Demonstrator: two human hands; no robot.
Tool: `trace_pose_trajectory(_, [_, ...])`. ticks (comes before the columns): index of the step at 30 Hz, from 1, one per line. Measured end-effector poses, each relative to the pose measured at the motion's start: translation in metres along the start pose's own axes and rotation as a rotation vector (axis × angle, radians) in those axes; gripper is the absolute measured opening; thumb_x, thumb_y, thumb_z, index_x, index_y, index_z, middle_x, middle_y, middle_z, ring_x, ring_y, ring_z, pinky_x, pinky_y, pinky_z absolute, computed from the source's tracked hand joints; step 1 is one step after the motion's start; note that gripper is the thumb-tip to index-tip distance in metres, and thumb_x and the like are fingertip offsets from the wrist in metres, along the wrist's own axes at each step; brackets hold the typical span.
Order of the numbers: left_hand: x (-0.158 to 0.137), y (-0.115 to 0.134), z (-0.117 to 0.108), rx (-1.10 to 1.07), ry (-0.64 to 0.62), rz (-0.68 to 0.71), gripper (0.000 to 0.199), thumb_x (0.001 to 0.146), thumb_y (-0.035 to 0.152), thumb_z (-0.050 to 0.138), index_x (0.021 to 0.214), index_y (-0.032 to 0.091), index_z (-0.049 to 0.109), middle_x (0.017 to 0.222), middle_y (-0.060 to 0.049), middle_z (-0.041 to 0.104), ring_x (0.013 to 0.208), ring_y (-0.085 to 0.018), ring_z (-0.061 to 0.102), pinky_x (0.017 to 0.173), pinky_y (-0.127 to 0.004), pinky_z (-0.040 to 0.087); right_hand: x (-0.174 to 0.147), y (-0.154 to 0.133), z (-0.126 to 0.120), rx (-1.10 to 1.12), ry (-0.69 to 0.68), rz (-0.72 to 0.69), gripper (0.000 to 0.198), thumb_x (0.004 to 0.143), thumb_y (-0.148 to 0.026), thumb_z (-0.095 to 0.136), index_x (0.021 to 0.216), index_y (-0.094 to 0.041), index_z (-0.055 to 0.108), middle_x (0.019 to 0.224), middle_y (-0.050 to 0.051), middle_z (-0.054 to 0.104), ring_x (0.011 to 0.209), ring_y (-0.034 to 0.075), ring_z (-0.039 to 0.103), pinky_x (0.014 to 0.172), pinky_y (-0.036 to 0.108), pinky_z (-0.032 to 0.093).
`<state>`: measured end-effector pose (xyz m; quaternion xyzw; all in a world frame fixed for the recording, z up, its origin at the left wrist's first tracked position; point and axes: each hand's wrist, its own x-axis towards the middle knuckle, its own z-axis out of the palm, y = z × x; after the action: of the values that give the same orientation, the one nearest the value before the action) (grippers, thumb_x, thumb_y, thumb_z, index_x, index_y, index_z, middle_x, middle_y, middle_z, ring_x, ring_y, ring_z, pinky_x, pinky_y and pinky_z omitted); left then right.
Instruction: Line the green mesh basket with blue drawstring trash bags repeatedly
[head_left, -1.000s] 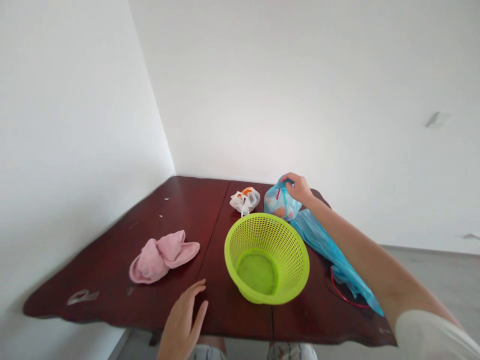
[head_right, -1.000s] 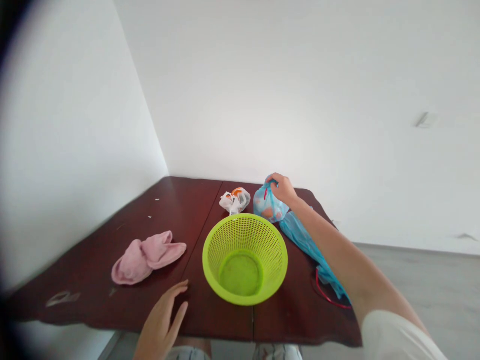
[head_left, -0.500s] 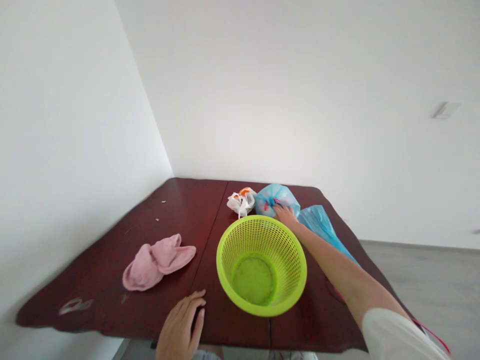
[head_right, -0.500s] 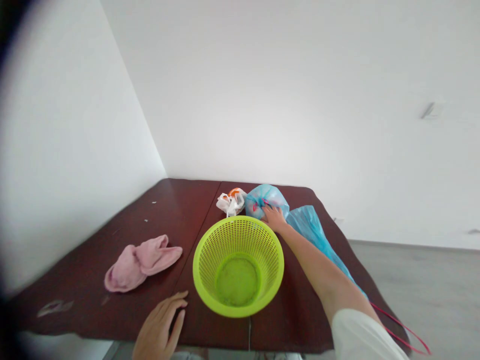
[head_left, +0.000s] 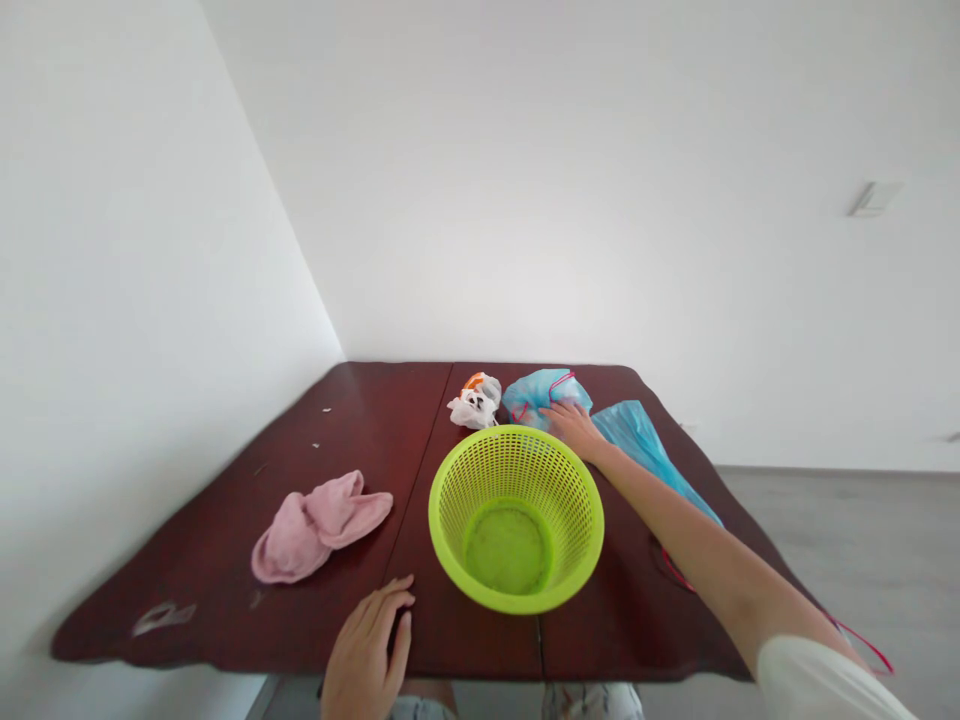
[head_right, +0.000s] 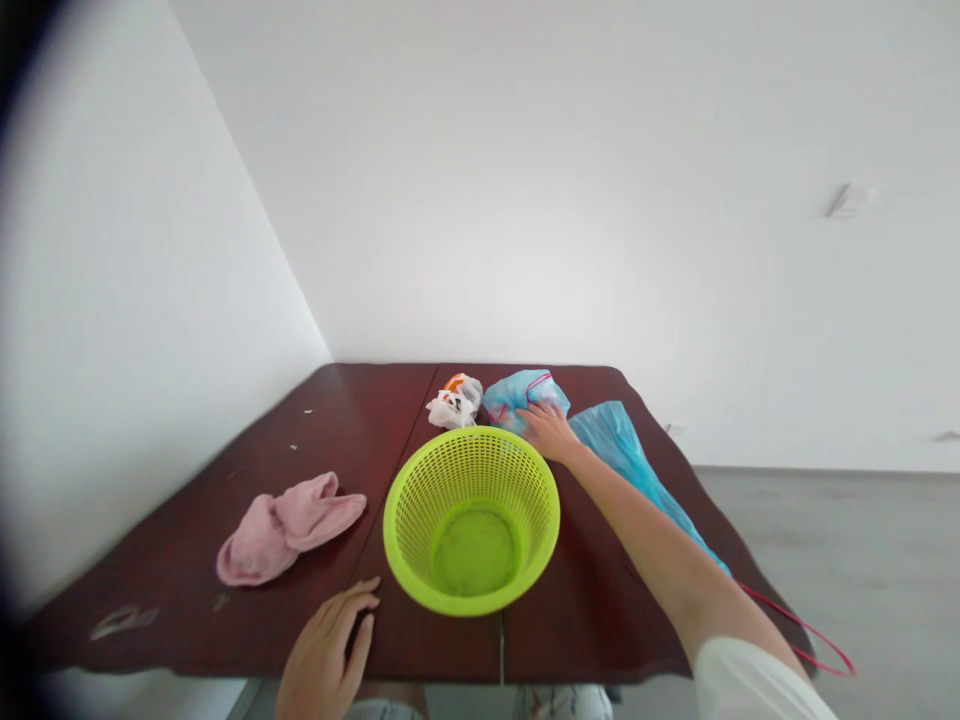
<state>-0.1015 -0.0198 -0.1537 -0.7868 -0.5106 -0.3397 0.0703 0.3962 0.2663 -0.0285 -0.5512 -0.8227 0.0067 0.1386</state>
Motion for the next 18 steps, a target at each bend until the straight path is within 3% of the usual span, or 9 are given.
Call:
trace_pose_trajectory(2, [0.000,0.000,0.000,-0.001,-0.007,-0.007,0.019,0.117,0.032,0.062,0.126,0.030,0.079,0.140,-0.010,0.090,0.123,-0.034,0.088,0.104,-0.051,0.073,-0.016,-0.001,-0.015,0.030,0.036,-0.004,0.063,0.119,-0.042,0.063,0.180,-0.031,0.061,0.191,0.014,0.054,0.177,0.044,0.049,0.146,0.070,0.035])
trace_pose_trajectory(5, [0.000,-0.001,0.000,-0.014,-0.018,-0.011,0.019,0.116,0.032,0.063,0.126,0.032,0.080,0.141,-0.008,0.091,0.123,-0.036,0.089,0.103,-0.055,0.074,-0.057,0.007,-0.035,0.079,0.088,0.050,0.065,0.120,-0.041,0.060,0.184,-0.033,0.055,0.194,0.009,0.051,0.174,0.037,0.055,0.144,0.055,0.043])
trace_pose_trajectory(9, [0.001,-0.002,0.001,-0.028,-0.010,-0.006,0.020,0.115,0.033,0.063,0.124,0.032,0.081,0.140,-0.009,0.091,0.121,-0.037,0.089,0.102,-0.056,0.074,-0.153,0.039,-0.051,0.069,0.100,0.355,0.072,0.108,-0.022,0.062,0.180,-0.024,0.057,0.179,0.018,0.065,0.163,0.038,0.066,0.135,0.054,0.052])
trace_pose_trajectory(12, [0.001,-0.003,0.002,-0.027,-0.007,0.004,0.019,0.115,0.033,0.063,0.122,0.032,0.081,0.139,-0.009,0.091,0.121,-0.037,0.089,0.102,-0.055,0.073,-0.242,0.056,-0.048,0.023,0.003,0.667,0.071,0.084,-0.023,0.083,0.155,-0.021,0.076,0.149,0.027,0.081,0.133,0.050,0.083,0.113,0.063,0.063])
trace_pose_trajectory(14, [0.001,-0.004,0.002,-0.029,-0.014,0.004,0.019,0.115,0.033,0.064,0.123,0.031,0.081,0.140,-0.008,0.091,0.122,-0.036,0.089,0.103,-0.055,0.072,-0.291,0.058,-0.039,0.015,-0.047,0.786,0.064,0.074,-0.022,0.085,0.138,-0.022,0.083,0.127,0.025,0.086,0.113,0.052,0.088,0.103,0.067,0.065])
trace_pose_trajectory(18, [0.001,-0.002,0.002,-0.043,-0.027,-0.036,0.020,0.116,0.035,0.063,0.123,0.030,0.081,0.140,-0.008,0.090,0.124,-0.036,0.088,0.106,-0.055,0.070,-0.348,0.045,-0.019,0.063,-0.012,0.761,0.046,0.082,-0.027,0.077,0.127,-0.027,0.085,0.136,0.019,0.086,0.128,0.043,0.086,0.110,0.051,0.064])
